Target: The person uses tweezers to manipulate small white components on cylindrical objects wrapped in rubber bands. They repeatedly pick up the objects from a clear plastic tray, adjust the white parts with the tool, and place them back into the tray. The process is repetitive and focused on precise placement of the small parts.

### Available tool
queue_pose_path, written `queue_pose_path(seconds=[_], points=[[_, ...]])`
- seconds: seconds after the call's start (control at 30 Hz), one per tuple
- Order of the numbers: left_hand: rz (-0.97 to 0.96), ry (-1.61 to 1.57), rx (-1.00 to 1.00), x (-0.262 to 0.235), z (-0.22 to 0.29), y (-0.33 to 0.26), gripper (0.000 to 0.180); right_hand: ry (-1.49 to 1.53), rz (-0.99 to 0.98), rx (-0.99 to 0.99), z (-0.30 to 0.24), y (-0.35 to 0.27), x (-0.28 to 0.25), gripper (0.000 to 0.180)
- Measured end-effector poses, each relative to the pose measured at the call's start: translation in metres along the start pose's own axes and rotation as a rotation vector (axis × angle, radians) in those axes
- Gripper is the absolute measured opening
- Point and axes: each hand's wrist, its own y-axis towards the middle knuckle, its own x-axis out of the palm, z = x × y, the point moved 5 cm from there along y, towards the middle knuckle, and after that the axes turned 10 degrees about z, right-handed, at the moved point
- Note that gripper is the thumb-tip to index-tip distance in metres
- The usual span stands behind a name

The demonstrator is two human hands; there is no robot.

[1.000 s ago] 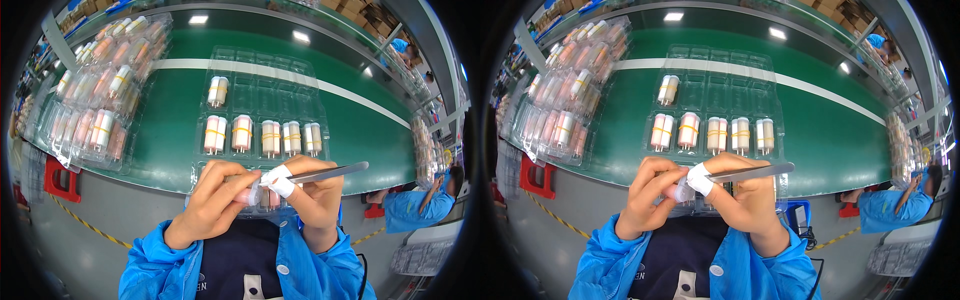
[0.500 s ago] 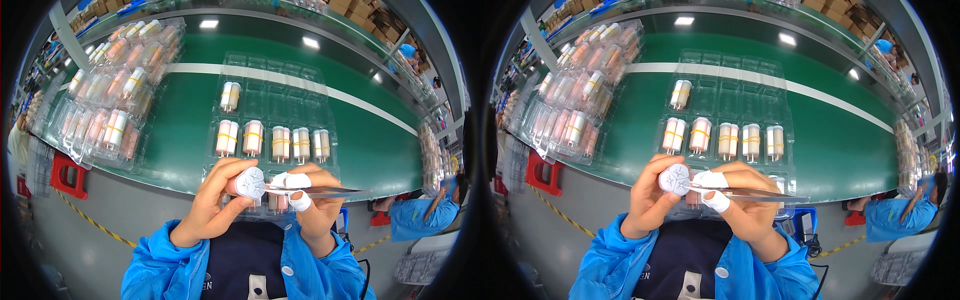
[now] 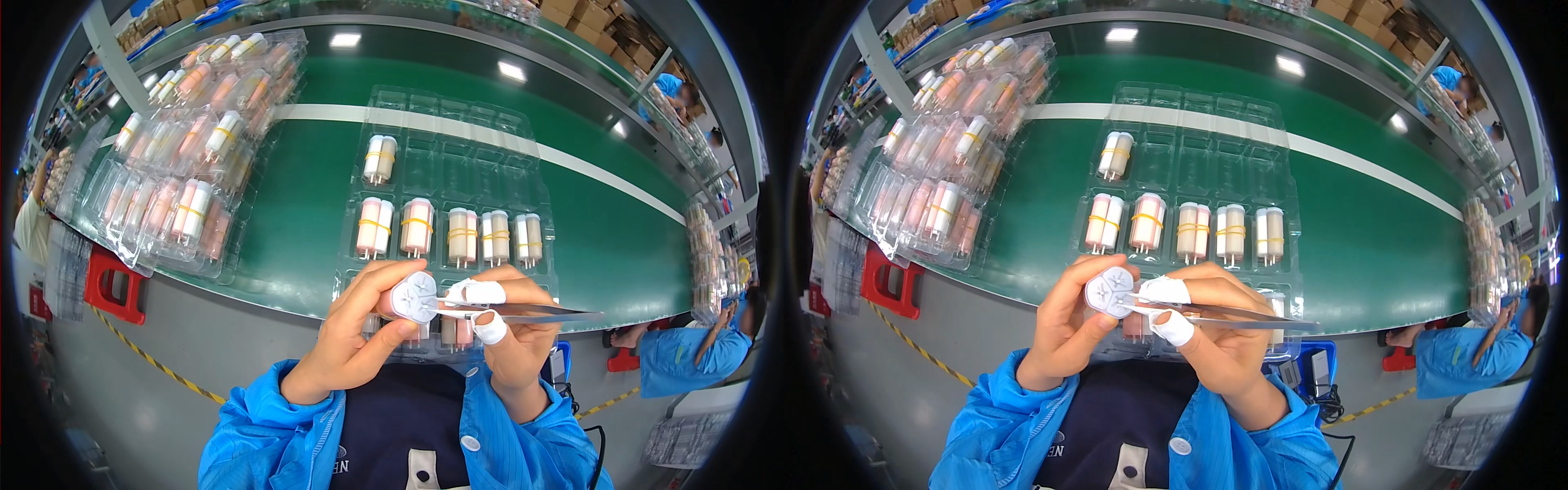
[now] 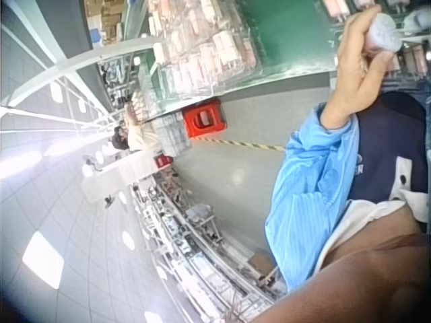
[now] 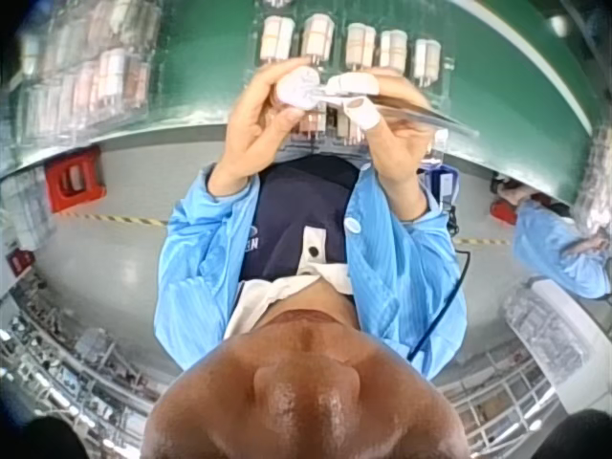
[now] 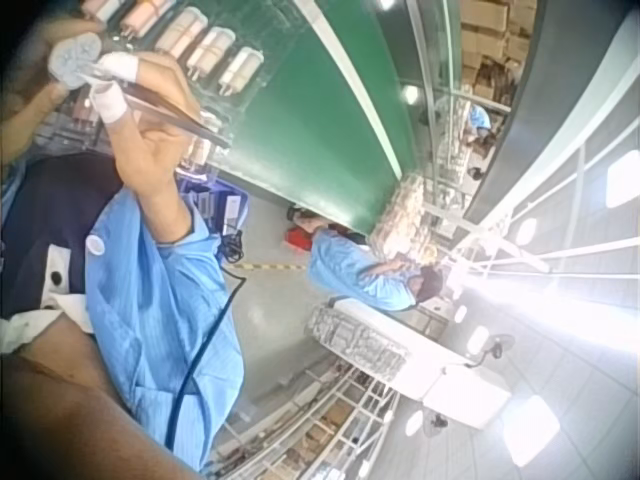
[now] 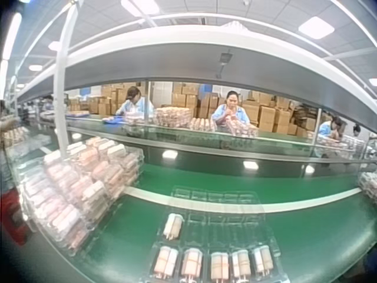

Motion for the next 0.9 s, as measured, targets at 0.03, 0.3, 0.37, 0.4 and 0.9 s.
queue_pose_path(seconds=[0.03,0.3,0.37,0.4,0.9], points=[[-0.009,0.010,0.008,0.000,0.000,0.001,0.049,-0.001,0.005,0.001,0.001,0.000,0.000,0.022],[0.015,-0.117,-0.109,0.005,0.001,-0.002,0.049,-0.029,0.020,0.016,-0.002,-0.002,0.001,0.024],[0.010,-0.116,-0.110,0.004,0.000,-0.002,0.050,-0.024,0.034,0.043,-0.002,-0.004,0.000,0.024],[0.012,-0.092,-0.115,0.003,-0.001,-0.003,0.051,-0.022,0.041,0.055,-0.002,-0.004,-0.001,0.024],[0.126,0.075,0.081,0.001,0.007,0.001,0.052,0.004,0.077,0.053,0.003,-0.002,0.000,0.024]])
